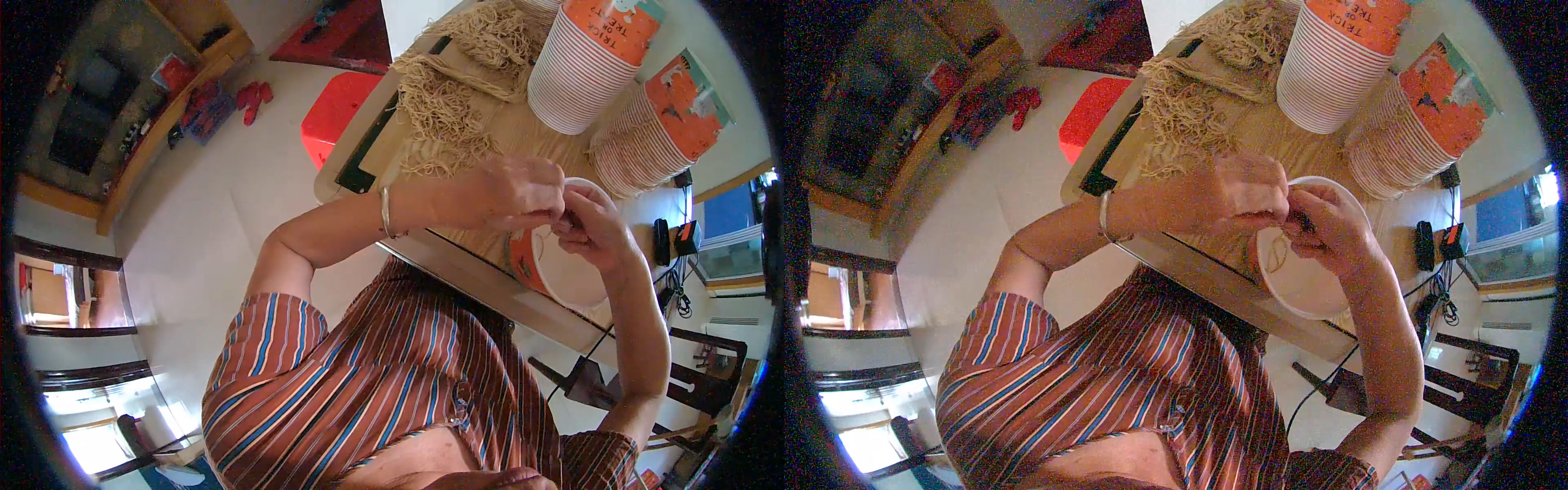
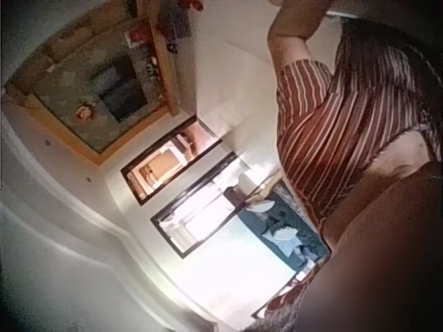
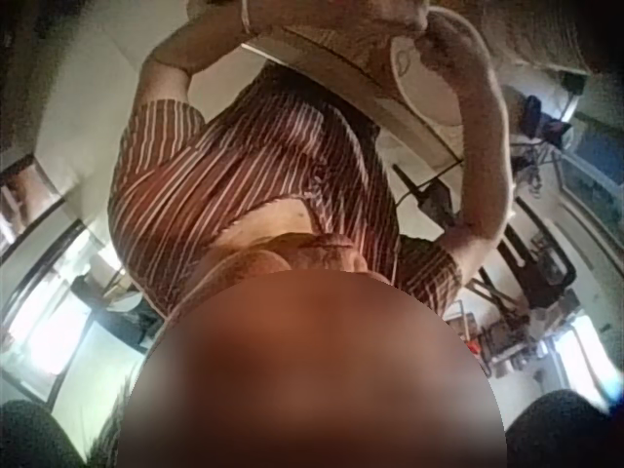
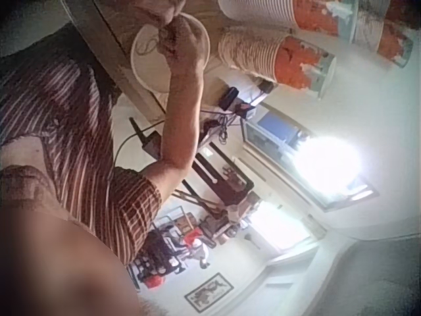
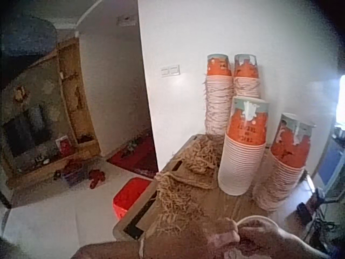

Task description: Threading string through holes in the rims of paper buckets to create handles.

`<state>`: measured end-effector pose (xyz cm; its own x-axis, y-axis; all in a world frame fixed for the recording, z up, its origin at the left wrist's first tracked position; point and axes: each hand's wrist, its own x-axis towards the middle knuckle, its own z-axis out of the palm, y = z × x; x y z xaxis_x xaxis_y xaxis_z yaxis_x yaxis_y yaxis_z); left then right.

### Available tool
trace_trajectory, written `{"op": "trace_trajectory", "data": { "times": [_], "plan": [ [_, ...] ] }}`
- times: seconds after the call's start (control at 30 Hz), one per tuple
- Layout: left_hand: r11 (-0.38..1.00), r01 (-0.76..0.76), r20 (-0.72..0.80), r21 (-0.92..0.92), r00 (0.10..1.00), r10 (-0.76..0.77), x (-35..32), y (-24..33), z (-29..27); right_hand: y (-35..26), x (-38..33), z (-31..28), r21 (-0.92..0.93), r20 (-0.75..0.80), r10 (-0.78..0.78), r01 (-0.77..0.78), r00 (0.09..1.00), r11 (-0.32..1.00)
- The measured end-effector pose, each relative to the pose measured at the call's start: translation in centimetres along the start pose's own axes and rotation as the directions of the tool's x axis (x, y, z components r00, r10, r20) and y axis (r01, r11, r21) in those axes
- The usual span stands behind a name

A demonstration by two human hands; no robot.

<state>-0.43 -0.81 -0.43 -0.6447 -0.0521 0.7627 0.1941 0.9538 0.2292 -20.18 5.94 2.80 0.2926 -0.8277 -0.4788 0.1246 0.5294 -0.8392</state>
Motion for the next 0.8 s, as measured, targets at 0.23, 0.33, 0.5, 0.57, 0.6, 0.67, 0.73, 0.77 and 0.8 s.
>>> {"op": "trace_trajectory", "data": {
  "times": [0.23, 0.33, 0.5, 0.57, 0.6, 0.67, 0.73, 0.77, 0.8],
  "plan": [
    [0.733, 0.479, -0.042, -0.484, 0.823, -0.566, -1.4, 1.5, 1.1, -0.1, -0.9, 2.2, -0.216, -0.134, -0.140, 0.109, 0.981, 0.970],
    [0.521, 0.591, 0.018, -0.616, 0.671, -0.741, -1.7, 2.2, 1.7, 0.7, -0.7, 2.3, -0.303, -0.187, -0.238, 0.175, 0.953, 0.937],
    [0.416, 0.571, -0.004, -0.708, 0.585, -0.811, -2.1, 2.1, 3.2, 1.3, -0.5, 2.5, -0.645, -0.256, -0.463, 0.207, 0.848, 0.736],
    [0.479, 0.572, -0.043, -0.665, 0.611, -0.790, -2.2, 2.1, 3.3, 1.6, -0.6, 2.5, -0.685, -0.247, -0.508, 0.222, 0.825, 0.694],
    [0.480, 0.572, -0.042, -0.665, 0.612, -0.789, -2.1, 2.1, 3.4, 1.7, -0.6, 2.5, -0.723, -0.239, -0.549, 0.231, 0.801, 0.651],
    [0.494, 0.594, -0.060, -0.634, 0.600, -0.798, -2.0, 2.2, 3.5, 1.9, -0.6, 2.3, -0.718, -0.248, -0.536, 0.218, 0.807, 0.661],
    [0.471, 0.633, -0.034, -0.614, 0.576, -0.817, -1.5, 2.5, 3.1, 2.1, -0.6, 2.0, -0.711, -0.256, -0.520, 0.206, 0.815, 0.672],
    [0.446, 0.669, -0.009, -0.594, 0.550, -0.835, -1.4, 2.7, 3.0, 2.2, -0.6, 1.8, -0.712, -0.252, -0.525, 0.212, 0.813, 0.670],
    [0.446, 0.669, -0.009, -0.594, 0.550, -0.835, -1.3, 2.7, 3.0, 2.4, -0.7, 1.7, -0.713, -0.249, -0.531, 0.218, 0.810, 0.666]
  ]
}}
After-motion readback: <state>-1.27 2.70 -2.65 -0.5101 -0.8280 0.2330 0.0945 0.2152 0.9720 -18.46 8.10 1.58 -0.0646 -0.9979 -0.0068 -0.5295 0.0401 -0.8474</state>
